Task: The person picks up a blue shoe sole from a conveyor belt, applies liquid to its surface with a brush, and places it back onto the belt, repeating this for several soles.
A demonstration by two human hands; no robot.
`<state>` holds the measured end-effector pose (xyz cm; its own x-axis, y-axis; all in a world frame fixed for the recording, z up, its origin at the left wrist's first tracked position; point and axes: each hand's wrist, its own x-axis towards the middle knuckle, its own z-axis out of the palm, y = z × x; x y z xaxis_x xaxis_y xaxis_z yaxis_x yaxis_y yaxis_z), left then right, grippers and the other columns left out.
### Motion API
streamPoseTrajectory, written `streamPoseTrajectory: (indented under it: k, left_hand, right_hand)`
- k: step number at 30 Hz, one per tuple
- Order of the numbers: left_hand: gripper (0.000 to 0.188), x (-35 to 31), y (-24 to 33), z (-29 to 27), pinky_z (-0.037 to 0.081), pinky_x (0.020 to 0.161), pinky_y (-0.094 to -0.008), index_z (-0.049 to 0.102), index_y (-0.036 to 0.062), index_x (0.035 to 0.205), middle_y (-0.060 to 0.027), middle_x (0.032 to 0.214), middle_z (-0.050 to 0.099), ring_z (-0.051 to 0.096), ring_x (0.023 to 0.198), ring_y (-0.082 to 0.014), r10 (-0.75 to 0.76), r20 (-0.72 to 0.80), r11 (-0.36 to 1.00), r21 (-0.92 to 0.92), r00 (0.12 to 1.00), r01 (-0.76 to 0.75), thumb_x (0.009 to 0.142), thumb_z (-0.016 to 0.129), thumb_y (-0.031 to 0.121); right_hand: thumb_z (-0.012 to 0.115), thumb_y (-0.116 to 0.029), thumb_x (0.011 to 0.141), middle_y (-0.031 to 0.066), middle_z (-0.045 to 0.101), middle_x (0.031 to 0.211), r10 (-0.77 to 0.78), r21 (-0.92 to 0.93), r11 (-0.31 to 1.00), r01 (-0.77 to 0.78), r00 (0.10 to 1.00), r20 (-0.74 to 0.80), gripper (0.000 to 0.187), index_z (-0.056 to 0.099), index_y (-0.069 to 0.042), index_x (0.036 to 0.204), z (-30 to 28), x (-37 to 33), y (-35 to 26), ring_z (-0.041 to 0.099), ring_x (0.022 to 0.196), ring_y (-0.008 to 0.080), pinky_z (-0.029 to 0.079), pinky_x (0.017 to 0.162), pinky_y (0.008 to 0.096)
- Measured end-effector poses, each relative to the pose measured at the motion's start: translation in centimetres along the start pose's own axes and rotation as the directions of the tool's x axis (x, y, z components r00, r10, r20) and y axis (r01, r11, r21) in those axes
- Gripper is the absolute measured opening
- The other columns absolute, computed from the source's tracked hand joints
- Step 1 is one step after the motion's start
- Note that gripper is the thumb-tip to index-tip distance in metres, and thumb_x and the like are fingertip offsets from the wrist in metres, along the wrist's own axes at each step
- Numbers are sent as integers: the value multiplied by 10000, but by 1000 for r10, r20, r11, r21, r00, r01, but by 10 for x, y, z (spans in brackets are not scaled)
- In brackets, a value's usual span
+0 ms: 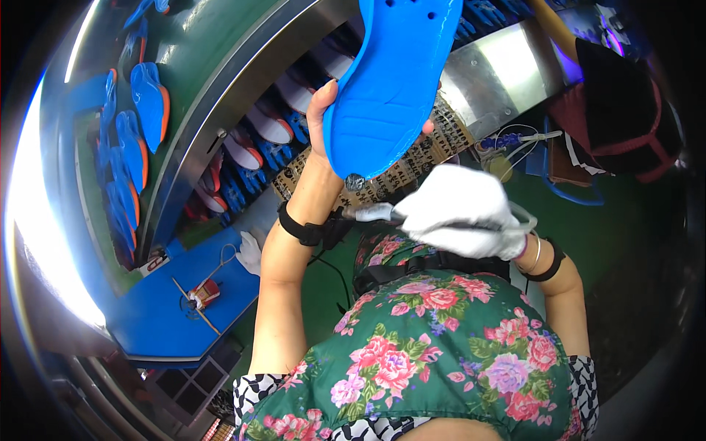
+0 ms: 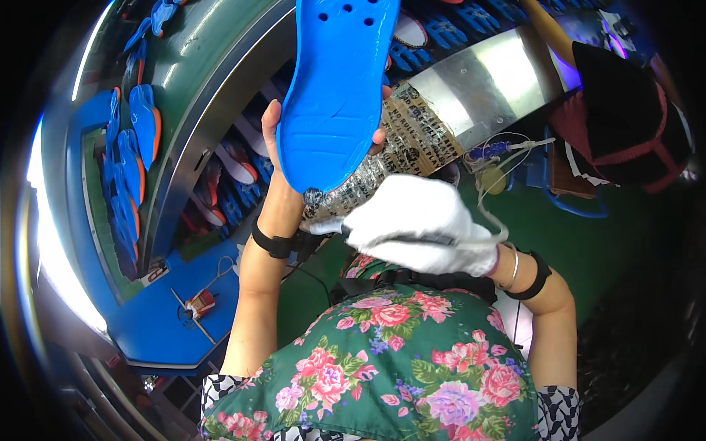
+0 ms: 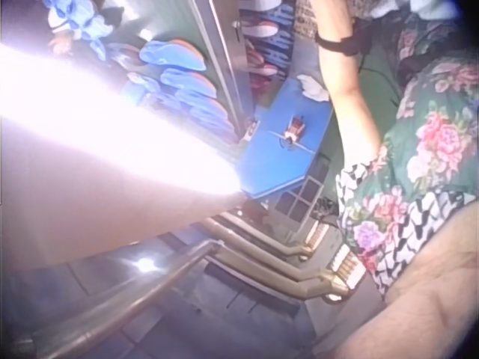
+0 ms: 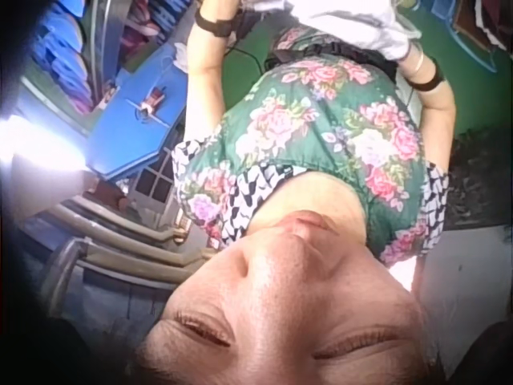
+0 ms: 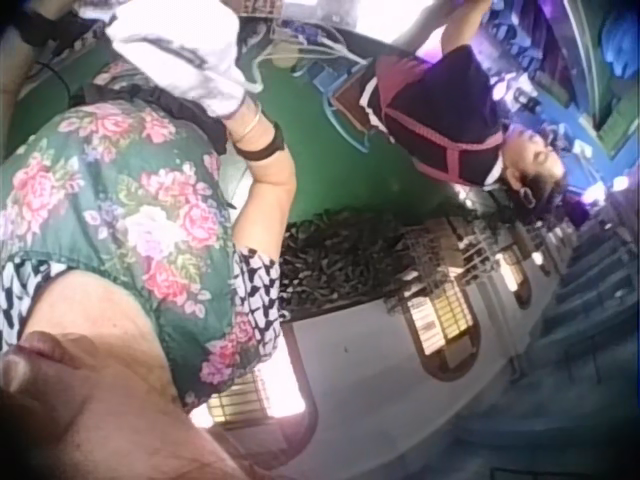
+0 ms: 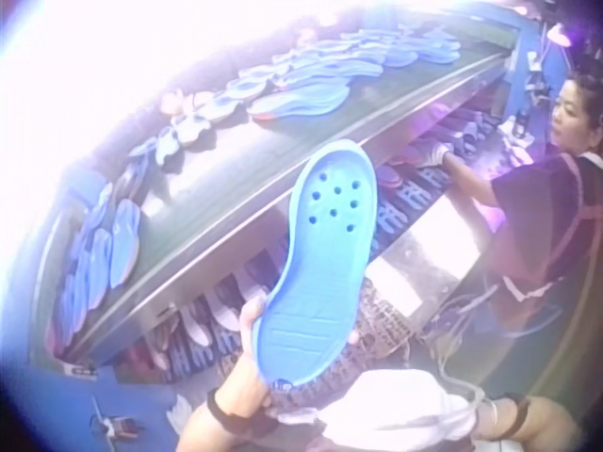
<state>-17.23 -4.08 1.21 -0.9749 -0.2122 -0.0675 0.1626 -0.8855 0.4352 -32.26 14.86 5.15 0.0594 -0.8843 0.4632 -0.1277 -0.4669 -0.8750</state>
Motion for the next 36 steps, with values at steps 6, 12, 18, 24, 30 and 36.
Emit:
streamPoseTrajectory:
  k: [6, 12, 18, 24, 30, 36]
  left_hand:
    - [1140, 9, -3, 3, 530, 969, -571, 180, 30, 1620, -293, 1564, 335, 593, 1149, -516, 13, -61, 998, 67, 998, -9, 810, 690, 649]
    - [965, 6, -6, -11, 542, 977, -613, 285, 17, 1586, -323, 1488, 442, 576, 1195, -580, 18, 51, 938, -345, 999, 1, 901, 574, 632]
    - [1029, -10, -28, -12, 541, 969, -622, 222, 42, 1612, -307, 1542, 390, 577, 1197, -569, -14, -183, 955, -293, 983, -41, 894, 541, 707]
    - [1072, -6, -54, -5, 527, 987, -634, 194, 41, 1618, -323, 1564, 339, 559, 1215, -585, -33, -49, 911, -413, 998, 10, 865, 604, 686]
    - [1068, -4, -43, -3, 525, 987, -637, 184, 38, 1618, -323, 1544, 364, 548, 1231, -553, -23, -371, 909, -395, 928, -135, 875, 613, 674]
    - [1070, -7, -49, -3, 521, 881, -605, 266, 51, 1595, -277, 1455, 487, 591, 1083, -476, 51, -427, 934, -299, 903, -194, 857, 596, 751]
  right_hand:
    - [821, 7, 756, 132, 766, 954, 85, -14, 996, -87, 994, -75, 157, 774, -50, 894, 1, 6, 5, 728, 870, 253, 566, 770, 358]
    - [804, -4, 811, 110, 768, 982, 343, 222, 927, -302, 922, -180, 127, 770, -18, 932, 1, 4, 15, 736, 908, 197, 584, 824, 328]
    - [799, 7, 797, 122, 772, 1002, 244, 64, 970, -236, 924, -296, 192, 764, -11, 985, -40, 24, 23, 732, 919, 213, 575, 811, 343]
    - [785, -40, 833, 113, 752, 1003, -195, -553, 832, -37, 914, -355, 200, 760, -42, 1031, -99, 49, 54, 718, 909, 273, 576, 810, 367]
    - [766, -80, 825, 112, 745, 1020, -194, -519, 842, 147, 980, -36, 255, 758, -96, 1079, -18, 2, 26, 711, 877, 282, 584, 816, 401]
    - [717, 13, 848, 109, 754, 914, 364, 292, 918, -268, 863, -350, 78, 757, -17, 908, -40, 2, -3, 711, 831, 219, 556, 712, 333]
